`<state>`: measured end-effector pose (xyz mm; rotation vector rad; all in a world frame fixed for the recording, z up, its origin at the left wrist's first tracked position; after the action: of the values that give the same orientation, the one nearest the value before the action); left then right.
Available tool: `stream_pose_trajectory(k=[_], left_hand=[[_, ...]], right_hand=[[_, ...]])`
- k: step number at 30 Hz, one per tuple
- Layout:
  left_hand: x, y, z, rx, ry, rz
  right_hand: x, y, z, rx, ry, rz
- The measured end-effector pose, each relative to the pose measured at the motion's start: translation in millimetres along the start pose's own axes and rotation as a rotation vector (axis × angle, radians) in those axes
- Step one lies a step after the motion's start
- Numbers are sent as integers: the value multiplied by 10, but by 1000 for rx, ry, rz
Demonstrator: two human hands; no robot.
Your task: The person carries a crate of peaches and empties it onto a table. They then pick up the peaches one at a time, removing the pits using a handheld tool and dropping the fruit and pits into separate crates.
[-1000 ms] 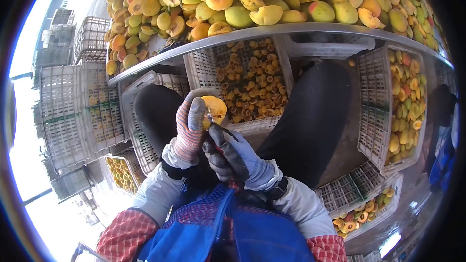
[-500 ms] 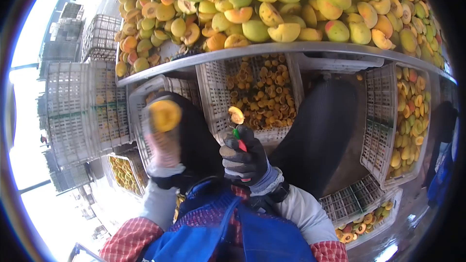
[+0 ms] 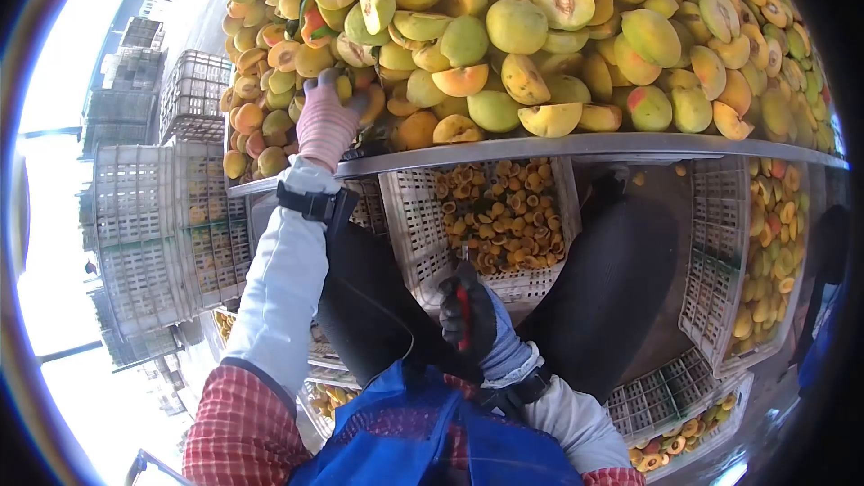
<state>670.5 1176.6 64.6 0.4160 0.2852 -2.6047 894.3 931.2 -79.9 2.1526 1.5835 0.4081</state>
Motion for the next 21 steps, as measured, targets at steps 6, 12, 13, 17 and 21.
stream_pose_trajectory(k=[6,12,13,17,21], left_hand=[[-216,691,-36,317,1149,17],[-497,1993,-370,620,1400,369],[-526,2055,-324,537,1365,339],[-543,2147,-202,413,1290,248],[-577,2217,-204,453,1317,279]], right_hand=[[395,277,-198,-202,139,115],[523,411,-448,-157,511,415],[508,407,-423,-170,592,439],[562,516,-462,-217,939,597],[602,658,-584,-224,1058,815]])
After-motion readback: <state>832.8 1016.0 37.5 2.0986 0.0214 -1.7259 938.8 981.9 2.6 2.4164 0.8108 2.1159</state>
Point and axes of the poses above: each hand's wrist, its own y-axis away from the middle knuckle, its own z-axis out of the back of the hand, x = y × z, the point moved 10 cm from there along -y, towards the middle knuckle, and after that the axes turned 12 degrees about y, right-handed, at the moved point
